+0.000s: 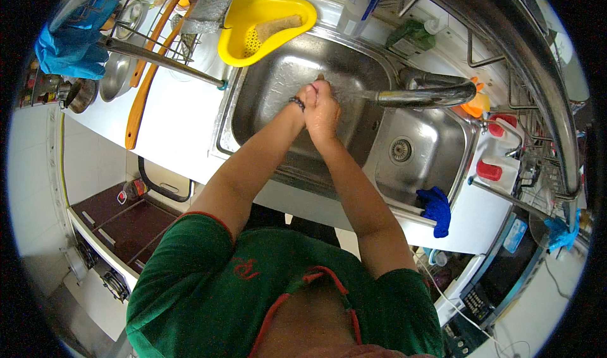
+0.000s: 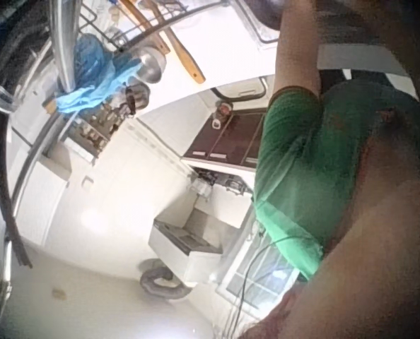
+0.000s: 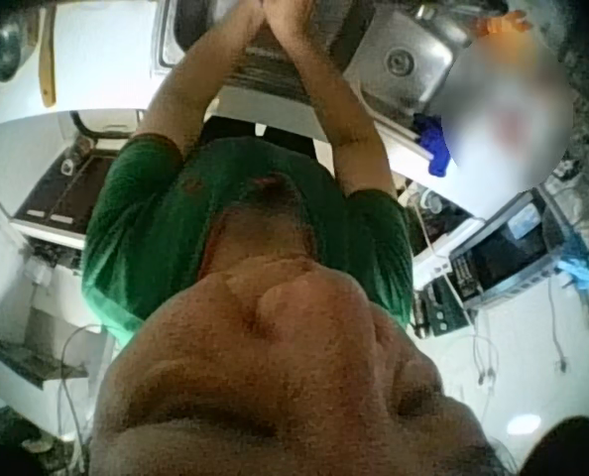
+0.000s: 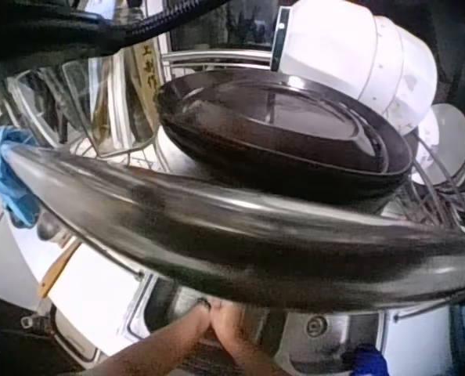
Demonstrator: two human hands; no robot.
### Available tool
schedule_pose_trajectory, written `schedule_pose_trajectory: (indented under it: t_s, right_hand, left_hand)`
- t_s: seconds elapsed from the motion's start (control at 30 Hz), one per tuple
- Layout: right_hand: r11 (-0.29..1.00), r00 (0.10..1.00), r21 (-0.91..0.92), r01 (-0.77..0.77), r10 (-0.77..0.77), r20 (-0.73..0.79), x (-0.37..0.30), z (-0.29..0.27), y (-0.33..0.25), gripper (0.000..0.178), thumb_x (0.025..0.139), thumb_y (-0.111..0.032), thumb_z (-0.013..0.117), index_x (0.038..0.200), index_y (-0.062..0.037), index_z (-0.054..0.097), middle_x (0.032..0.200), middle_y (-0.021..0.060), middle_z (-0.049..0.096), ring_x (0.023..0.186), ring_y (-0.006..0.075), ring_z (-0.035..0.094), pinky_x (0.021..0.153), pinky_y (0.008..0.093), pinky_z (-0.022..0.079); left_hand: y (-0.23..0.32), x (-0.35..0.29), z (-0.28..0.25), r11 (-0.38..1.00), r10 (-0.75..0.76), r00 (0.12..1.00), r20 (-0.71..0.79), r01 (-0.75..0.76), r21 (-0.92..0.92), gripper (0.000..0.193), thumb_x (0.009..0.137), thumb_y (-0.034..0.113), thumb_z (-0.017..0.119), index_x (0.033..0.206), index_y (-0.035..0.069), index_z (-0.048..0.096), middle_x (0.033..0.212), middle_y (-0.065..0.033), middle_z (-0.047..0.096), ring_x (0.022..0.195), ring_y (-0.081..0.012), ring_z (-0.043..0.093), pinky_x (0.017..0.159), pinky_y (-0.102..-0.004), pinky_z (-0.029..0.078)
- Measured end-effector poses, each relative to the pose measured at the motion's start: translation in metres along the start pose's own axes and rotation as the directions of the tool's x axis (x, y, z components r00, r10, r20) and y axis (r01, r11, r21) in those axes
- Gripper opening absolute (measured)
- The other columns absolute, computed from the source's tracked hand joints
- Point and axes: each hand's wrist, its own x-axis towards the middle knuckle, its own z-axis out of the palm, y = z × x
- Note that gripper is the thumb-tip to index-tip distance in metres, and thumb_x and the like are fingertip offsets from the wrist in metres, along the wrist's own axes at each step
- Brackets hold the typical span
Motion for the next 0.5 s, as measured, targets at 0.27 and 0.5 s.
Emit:
schedule_pose_trajectory:
  t_s: [0.27,0.5]
  right_hand:
    - [0.840,0.926,0.411,-0.354,0.254,0.279,0.039,-0.039,0.039,0.012,0.078,-0.009,0.058,0.088,-0.0032,0.057,0.076,0.0008,0.055,0.064,0.0108,0.050,0.056,0.0256,0.041]
    - [0.701,0.921,0.615,-0.362,0.167,0.352,0.029,-0.050,0.020,0.011,0.077,-0.001,0.057,0.088,-0.0021,0.058,0.082,0.0041,0.057,0.072,0.0115,0.053,0.062,0.0241,0.043]
  left_hand:
    - [0.015,-0.061,-0.017,0.964,-0.263,0.964,-0.048,0.260,-0.059,0.064,0.082,0.043,0.054,0.132,0.014,0.028,0.115,-0.0086,0.048,0.107,-0.0184,0.046,0.082,-0.0367,0.043]
    - [-0.006,-0.041,-0.011,0.603,0.482,0.870,-0.105,-0.242,0.760,0.079,0.069,0.024,0.070,0.132,0.003,0.026,0.133,-0.0215,0.030,0.122,-0.0329,0.033,0.101,-0.0328,0.027]
